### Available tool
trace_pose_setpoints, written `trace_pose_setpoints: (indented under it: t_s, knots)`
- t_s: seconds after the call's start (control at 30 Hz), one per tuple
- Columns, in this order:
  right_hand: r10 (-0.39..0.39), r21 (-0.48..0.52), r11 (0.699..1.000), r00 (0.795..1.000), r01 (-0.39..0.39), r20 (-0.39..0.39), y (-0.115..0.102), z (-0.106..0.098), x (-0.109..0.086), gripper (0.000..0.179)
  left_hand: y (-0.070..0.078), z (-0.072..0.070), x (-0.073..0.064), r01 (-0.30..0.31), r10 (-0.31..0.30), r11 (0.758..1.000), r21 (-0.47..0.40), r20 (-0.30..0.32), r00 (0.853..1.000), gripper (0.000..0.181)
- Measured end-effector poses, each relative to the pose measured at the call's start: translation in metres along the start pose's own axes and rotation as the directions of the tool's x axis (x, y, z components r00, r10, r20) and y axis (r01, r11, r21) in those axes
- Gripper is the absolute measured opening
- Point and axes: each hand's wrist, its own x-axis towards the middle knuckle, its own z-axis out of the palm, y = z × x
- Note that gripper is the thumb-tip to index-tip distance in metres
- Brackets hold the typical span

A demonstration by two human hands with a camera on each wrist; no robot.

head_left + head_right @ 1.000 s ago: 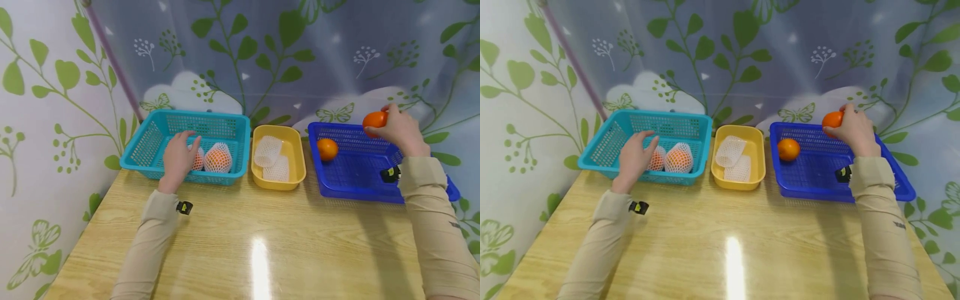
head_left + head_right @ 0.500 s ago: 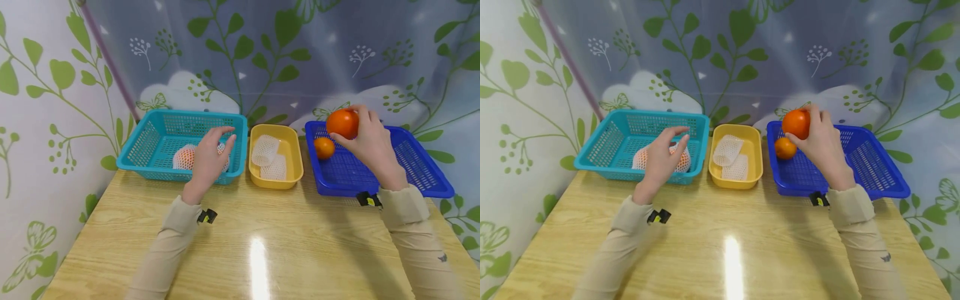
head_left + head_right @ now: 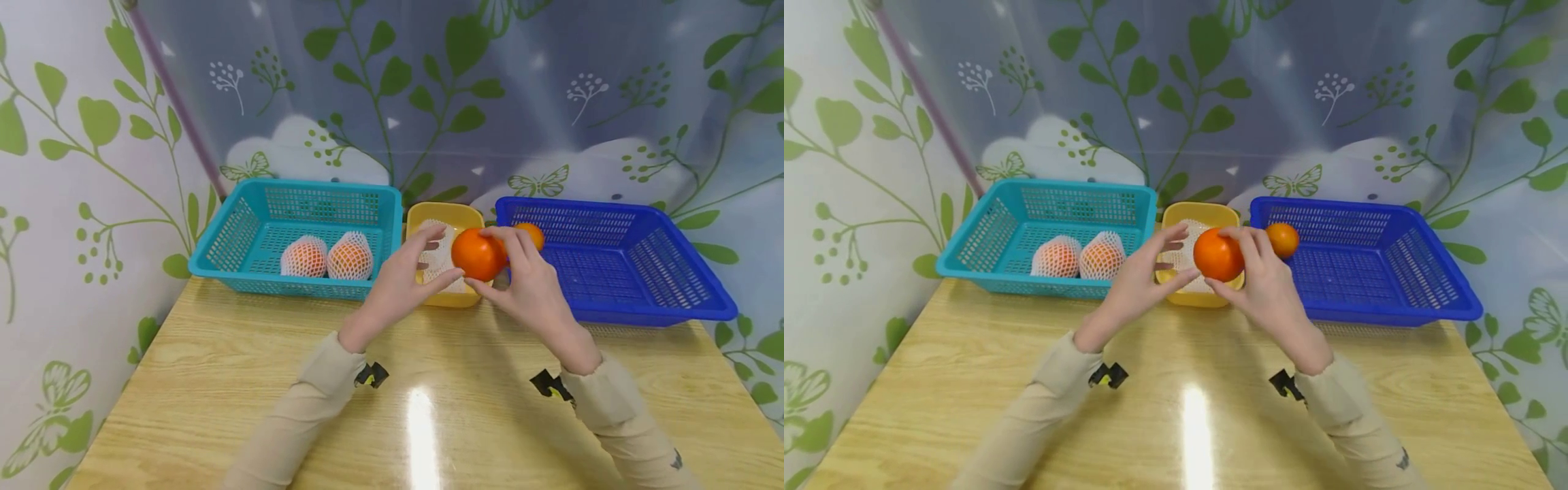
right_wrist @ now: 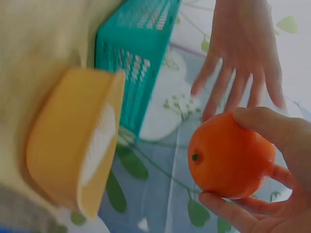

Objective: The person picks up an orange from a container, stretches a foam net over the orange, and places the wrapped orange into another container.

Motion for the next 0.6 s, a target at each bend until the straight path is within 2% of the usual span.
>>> trace_pose_setpoints:
  t_s: [0.07,0.17,0.37,0.5,0.6]
  knots:
    - [-0.022,0.015,1.000,1.000,0.022,-0.010,-0.005,0.008,-0.004,0.073,0.000,0.007,-0.001,0.013,-0.012,1.000,-0.023,0.029,0.999,0.074]
    - [-0.032,0.053,0.998,0.999,0.033,-0.023,-0.012,0.016,-0.008,0.073,0.000,0.014,-0.002,0.010,-0.009,1.000,-0.024,0.042,0.999,0.078]
    - [-0.034,0.129,0.991,0.999,0.039,-0.042,-0.016,0.022,-0.013,0.075,-0.001,0.018,-0.005,-0.026,0.026,0.998,-0.050,-0.017,1.000,0.078]
    - [-0.020,0.248,0.969,1.000,0.018,0.006,-0.012,0.019,-0.014,0.074,-0.002,0.015,-0.007,0.000,-0.005,0.992,-0.124,-0.041,0.999,0.075]
    - [0.007,0.368,0.929,0.997,-0.035,0.079,-0.007,0.017,-0.018,0.070,-0.005,0.011,-0.011,0.046,-0.050,0.981,-0.190,-0.013,0.999,0.073]
